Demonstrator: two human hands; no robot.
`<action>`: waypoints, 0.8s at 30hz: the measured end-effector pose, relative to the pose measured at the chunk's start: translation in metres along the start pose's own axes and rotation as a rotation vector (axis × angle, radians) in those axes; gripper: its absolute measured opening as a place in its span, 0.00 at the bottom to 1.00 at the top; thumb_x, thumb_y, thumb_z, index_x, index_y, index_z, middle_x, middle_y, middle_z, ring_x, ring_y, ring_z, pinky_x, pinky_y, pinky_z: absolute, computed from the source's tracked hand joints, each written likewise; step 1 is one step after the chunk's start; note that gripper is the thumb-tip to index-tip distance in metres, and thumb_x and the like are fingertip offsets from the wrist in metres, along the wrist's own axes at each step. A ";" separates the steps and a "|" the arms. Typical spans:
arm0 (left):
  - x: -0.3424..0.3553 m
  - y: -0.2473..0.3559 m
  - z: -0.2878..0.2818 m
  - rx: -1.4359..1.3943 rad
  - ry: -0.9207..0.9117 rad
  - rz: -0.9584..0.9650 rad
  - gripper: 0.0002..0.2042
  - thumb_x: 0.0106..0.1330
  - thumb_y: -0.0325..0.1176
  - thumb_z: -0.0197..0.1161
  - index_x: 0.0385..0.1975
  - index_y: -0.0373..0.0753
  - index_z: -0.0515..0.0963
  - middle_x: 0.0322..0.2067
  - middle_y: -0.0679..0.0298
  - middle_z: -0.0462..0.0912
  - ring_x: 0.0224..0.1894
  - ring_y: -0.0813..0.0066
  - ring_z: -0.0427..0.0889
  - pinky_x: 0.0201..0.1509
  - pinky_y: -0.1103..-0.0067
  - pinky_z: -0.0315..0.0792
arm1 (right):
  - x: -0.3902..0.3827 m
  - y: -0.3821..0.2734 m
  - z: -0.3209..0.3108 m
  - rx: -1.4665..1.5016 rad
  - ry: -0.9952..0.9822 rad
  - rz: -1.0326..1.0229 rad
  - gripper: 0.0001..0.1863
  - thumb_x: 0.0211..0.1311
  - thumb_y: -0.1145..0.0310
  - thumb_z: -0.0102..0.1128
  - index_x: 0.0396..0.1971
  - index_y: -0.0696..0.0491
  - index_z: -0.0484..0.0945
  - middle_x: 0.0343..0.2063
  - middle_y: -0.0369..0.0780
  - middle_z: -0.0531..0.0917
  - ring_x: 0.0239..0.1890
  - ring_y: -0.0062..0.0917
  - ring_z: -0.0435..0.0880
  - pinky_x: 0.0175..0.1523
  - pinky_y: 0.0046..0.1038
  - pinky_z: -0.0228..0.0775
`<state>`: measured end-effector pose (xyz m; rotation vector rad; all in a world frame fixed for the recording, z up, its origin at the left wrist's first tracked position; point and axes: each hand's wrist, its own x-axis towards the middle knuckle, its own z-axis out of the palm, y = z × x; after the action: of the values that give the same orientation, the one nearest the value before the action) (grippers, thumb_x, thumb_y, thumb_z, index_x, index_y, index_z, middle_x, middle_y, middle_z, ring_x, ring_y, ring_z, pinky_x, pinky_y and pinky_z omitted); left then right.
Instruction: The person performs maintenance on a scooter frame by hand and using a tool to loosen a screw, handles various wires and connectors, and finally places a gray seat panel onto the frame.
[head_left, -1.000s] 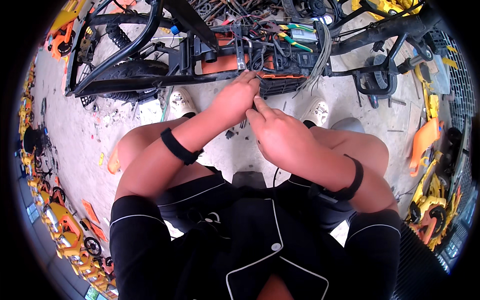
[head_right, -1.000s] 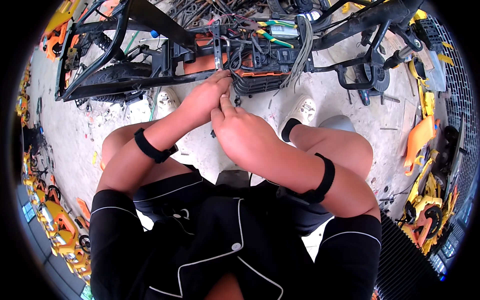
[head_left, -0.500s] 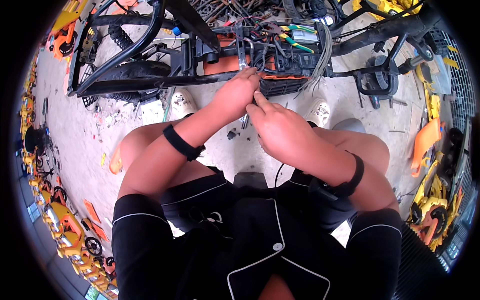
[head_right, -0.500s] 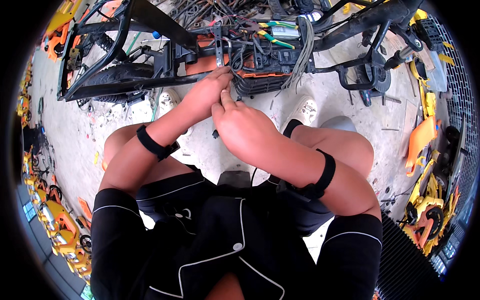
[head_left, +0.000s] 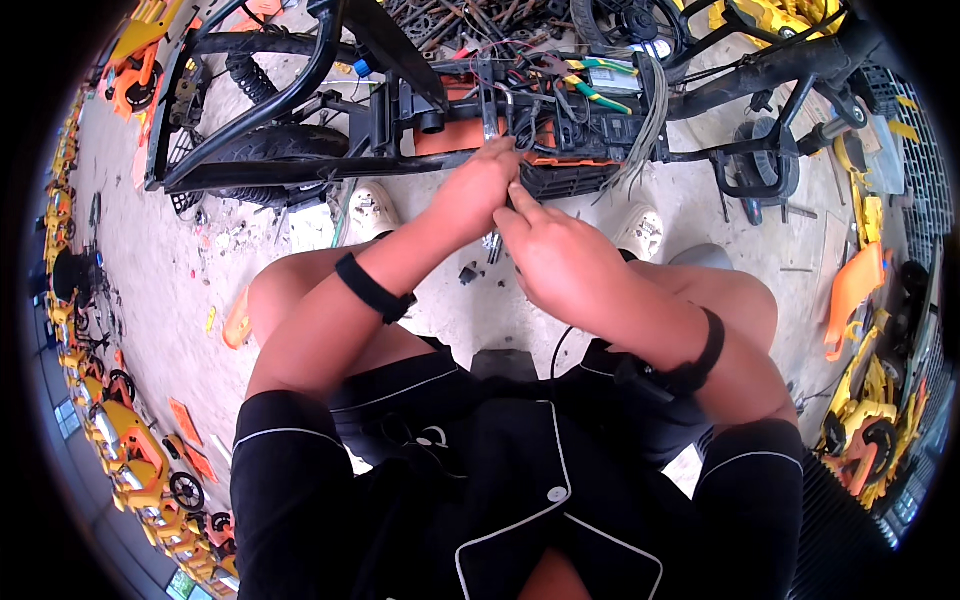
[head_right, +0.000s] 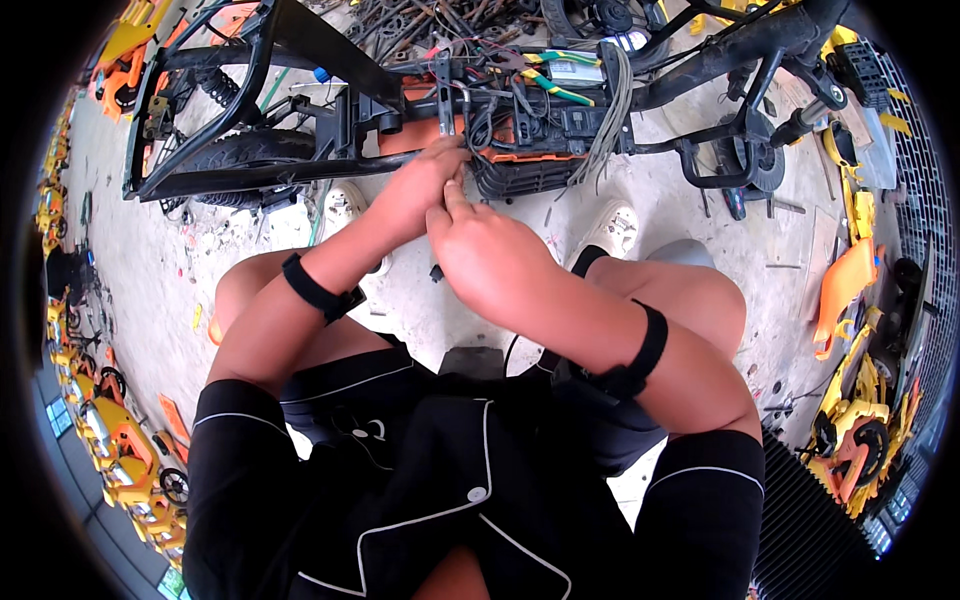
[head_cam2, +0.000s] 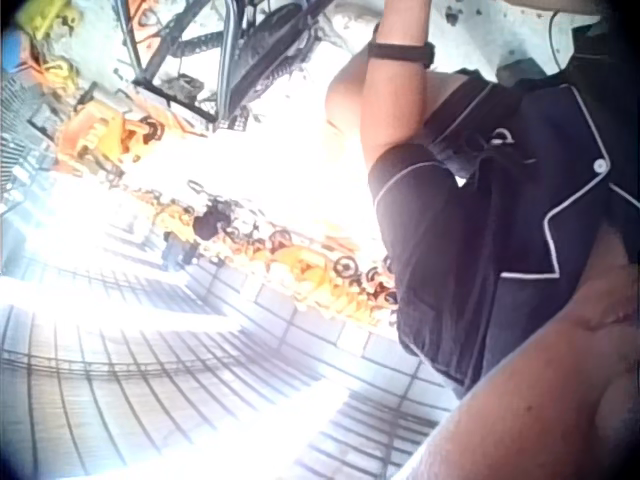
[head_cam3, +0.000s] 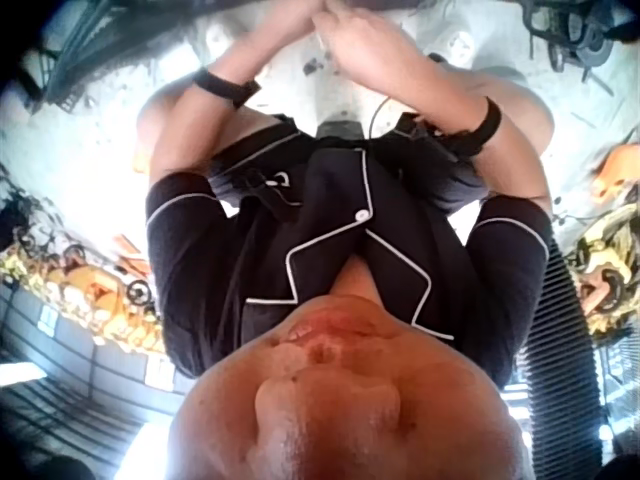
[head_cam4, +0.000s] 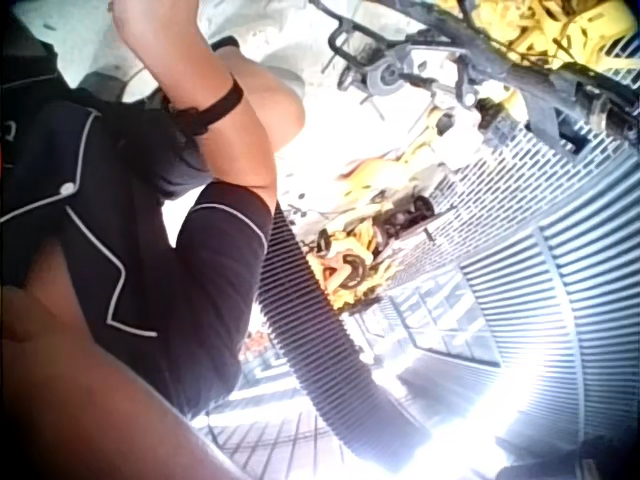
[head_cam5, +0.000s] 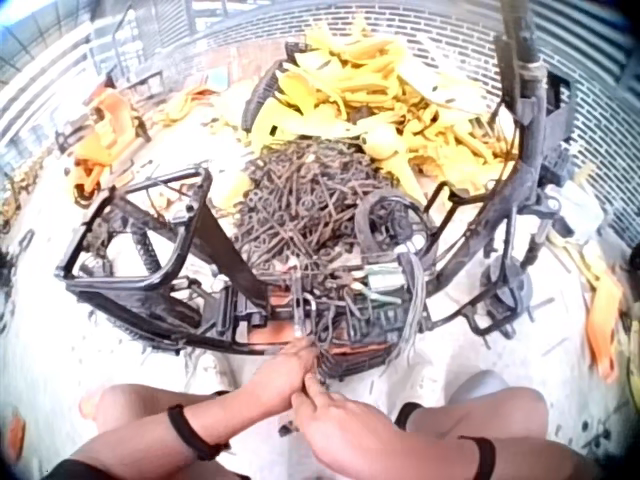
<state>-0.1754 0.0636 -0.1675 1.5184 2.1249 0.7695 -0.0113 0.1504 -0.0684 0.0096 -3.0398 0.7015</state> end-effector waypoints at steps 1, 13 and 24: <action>0.003 0.008 -0.008 -0.018 -0.033 -0.021 0.16 0.61 0.26 0.61 0.49 0.30 0.78 0.64 0.41 0.71 0.70 0.43 0.68 0.70 0.64 0.69 | 0.001 -0.001 -0.001 0.001 -0.009 0.013 0.15 0.51 0.78 0.59 0.40 0.67 0.74 0.53 0.68 0.77 0.41 0.44 0.88 0.43 0.36 0.84; -0.012 0.012 -0.006 0.007 0.004 0.028 0.08 0.59 0.26 0.60 0.36 0.30 0.74 0.58 0.38 0.75 0.62 0.41 0.75 0.59 0.63 0.74 | -0.007 -0.009 0.006 0.051 -0.058 0.071 0.24 0.52 0.77 0.64 0.51 0.62 0.72 0.59 0.63 0.75 0.49 0.48 0.84 0.48 0.41 0.81; -0.020 0.004 -0.011 0.053 0.003 0.054 0.17 0.60 0.25 0.60 0.48 0.28 0.75 0.61 0.40 0.74 0.66 0.44 0.71 0.67 0.64 0.71 | -0.007 -0.015 -0.002 -0.005 0.054 -0.012 0.20 0.48 0.78 0.63 0.44 0.67 0.74 0.53 0.65 0.78 0.45 0.41 0.87 0.44 0.33 0.85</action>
<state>-0.1724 0.0433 -0.1563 1.6090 2.1302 0.7400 -0.0039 0.1382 -0.0602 0.0085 -2.9877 0.6812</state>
